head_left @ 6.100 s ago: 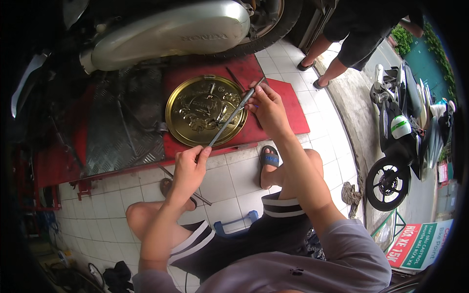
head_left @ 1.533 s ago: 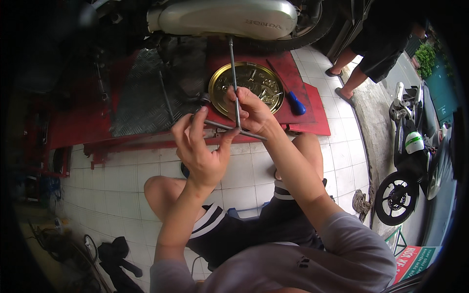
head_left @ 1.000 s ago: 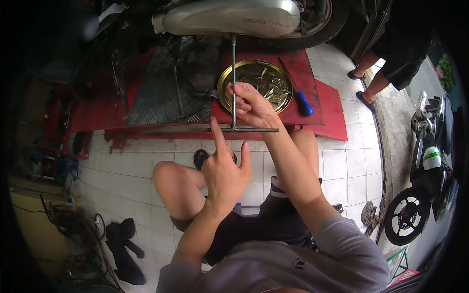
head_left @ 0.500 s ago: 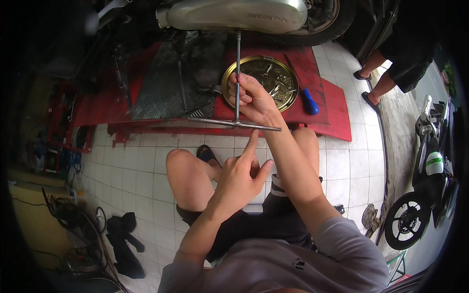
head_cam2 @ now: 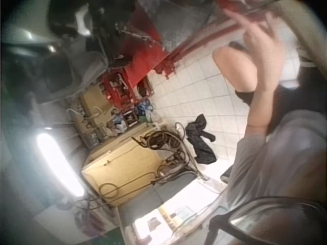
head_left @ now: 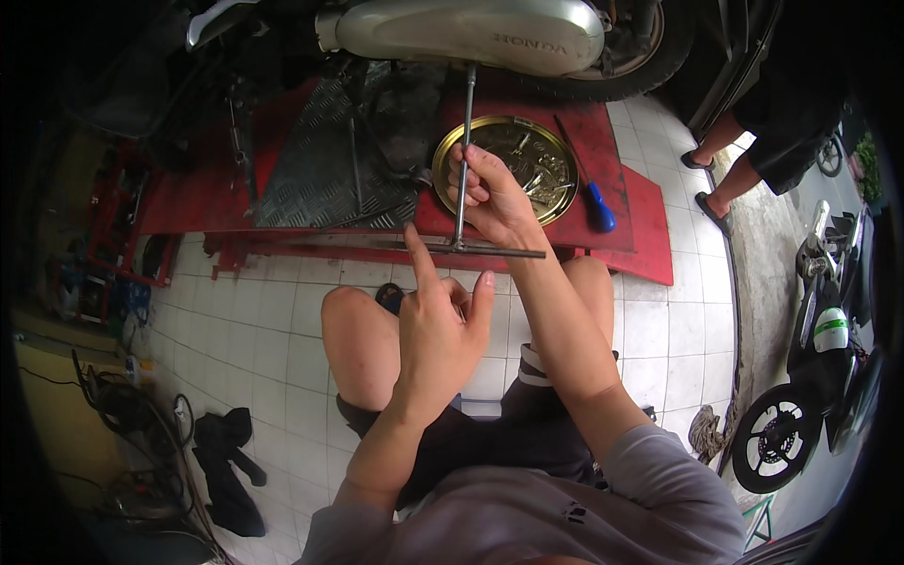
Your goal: The person uses a screwdriver to loosen and remove screws from the rear body panel of a white scooter. They then use a wrench to loosen a bolt on the engine area, placing the removed fasteners into a brass tray on the floor.
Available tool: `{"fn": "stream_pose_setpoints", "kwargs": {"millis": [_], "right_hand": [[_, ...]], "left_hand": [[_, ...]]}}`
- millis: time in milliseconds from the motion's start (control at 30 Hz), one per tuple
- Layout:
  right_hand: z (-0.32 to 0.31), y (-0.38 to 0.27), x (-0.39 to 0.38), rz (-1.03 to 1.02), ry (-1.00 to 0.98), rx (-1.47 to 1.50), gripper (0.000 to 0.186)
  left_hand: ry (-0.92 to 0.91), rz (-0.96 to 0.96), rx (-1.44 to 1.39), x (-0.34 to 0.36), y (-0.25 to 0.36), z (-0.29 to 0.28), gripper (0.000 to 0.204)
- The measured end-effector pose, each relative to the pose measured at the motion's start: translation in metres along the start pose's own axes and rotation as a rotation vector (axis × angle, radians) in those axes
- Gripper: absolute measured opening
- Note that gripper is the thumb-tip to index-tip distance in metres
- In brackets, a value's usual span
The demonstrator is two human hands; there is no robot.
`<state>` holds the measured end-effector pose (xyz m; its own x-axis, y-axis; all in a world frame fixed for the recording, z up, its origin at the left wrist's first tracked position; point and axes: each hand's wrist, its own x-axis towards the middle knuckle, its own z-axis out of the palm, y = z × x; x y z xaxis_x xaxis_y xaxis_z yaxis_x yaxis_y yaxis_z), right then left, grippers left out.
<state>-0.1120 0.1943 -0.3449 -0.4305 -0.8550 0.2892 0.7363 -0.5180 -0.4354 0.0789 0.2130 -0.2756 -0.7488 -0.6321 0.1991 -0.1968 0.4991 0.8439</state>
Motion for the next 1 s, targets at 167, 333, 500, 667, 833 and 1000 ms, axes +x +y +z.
{"fn": "stream_pose_setpoints", "kwargs": {"millis": [167,333,500,667,833,1000], "right_hand": [[0.004,-0.003,0.002,-0.022,-0.045,0.028,0.016],[0.006,-0.004,0.003,-0.028,0.007,0.015,0.016],[0.004,-0.005,0.006,-0.032,0.006,0.01,0.016],[0.004,-0.002,0.008,-0.044,0.016,0.062,0.015],[0.003,-0.004,0.009,-0.052,0.039,0.023,0.016],[0.004,-0.007,0.009,-0.054,0.02,0.045,0.017]], "left_hand": [[-0.436,0.26,-0.15,-0.008,-0.004,0.005,0.071],[-0.169,0.137,-0.129,-0.008,-0.015,0.015,0.078],[-0.251,0.204,-0.236,-0.006,0.001,0.011,0.077],[-0.331,0.033,-0.12,-0.006,-0.019,0.01,0.077],[-0.184,0.245,-0.212,0.003,0.001,-0.003,0.07],[-0.023,0.08,-0.201,0.009,-0.038,0.003,0.074]]}}
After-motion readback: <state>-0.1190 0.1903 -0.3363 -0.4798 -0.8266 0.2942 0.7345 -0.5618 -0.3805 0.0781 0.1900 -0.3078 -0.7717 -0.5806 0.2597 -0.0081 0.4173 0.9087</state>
